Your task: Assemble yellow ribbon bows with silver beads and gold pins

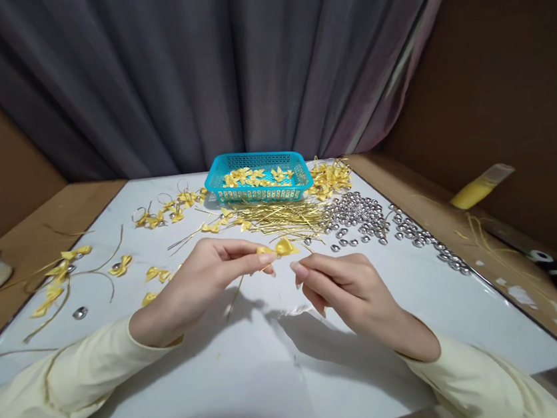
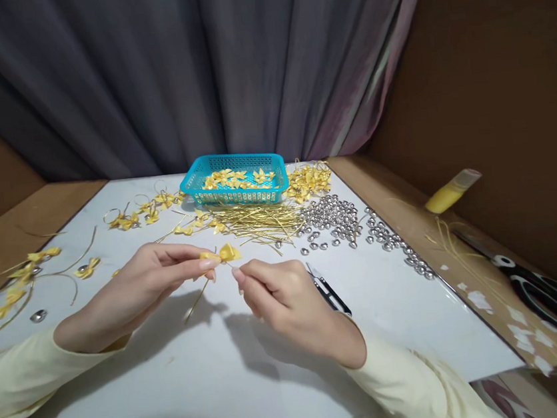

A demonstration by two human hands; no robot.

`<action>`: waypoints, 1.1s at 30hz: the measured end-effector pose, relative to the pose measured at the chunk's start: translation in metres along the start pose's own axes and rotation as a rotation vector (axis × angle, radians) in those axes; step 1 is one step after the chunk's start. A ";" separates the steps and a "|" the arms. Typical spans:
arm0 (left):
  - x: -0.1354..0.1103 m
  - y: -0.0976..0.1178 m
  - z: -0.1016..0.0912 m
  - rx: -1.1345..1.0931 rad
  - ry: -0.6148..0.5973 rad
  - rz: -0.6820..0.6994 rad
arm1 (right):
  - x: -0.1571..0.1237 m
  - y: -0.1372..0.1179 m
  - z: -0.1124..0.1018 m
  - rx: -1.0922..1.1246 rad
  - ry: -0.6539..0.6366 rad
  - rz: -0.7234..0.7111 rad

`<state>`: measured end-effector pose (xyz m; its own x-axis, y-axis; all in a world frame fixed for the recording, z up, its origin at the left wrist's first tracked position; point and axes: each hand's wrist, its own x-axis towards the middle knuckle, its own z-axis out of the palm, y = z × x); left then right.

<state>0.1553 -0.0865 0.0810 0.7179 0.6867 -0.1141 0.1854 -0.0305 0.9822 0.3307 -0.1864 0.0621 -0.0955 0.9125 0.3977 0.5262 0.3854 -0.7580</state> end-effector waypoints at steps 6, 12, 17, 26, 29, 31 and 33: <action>-0.002 -0.001 0.003 0.020 0.035 -0.027 | 0.001 0.000 0.002 0.032 0.012 0.040; -0.001 -0.004 0.006 -0.028 0.051 -0.042 | 0.003 0.001 0.005 0.097 0.025 0.115; -0.001 -0.005 0.007 -0.042 0.068 -0.044 | 0.004 0.003 0.008 0.154 0.024 0.163; -0.003 -0.008 0.008 -0.041 0.082 -0.018 | 0.004 0.006 0.012 0.298 0.045 0.268; -0.003 -0.010 0.008 -0.057 0.090 -0.019 | 0.004 0.006 0.015 0.326 0.056 0.291; -0.003 -0.012 0.008 -0.054 0.097 -0.028 | 0.004 0.005 0.017 0.340 0.065 0.296; -0.003 -0.013 0.008 -0.049 0.103 -0.030 | 0.004 0.004 0.018 0.354 0.078 0.304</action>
<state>0.1561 -0.0945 0.0670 0.6394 0.7578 -0.1304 0.1709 0.0252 0.9850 0.3175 -0.1787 0.0518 0.0891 0.9834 0.1580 0.1988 0.1378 -0.9703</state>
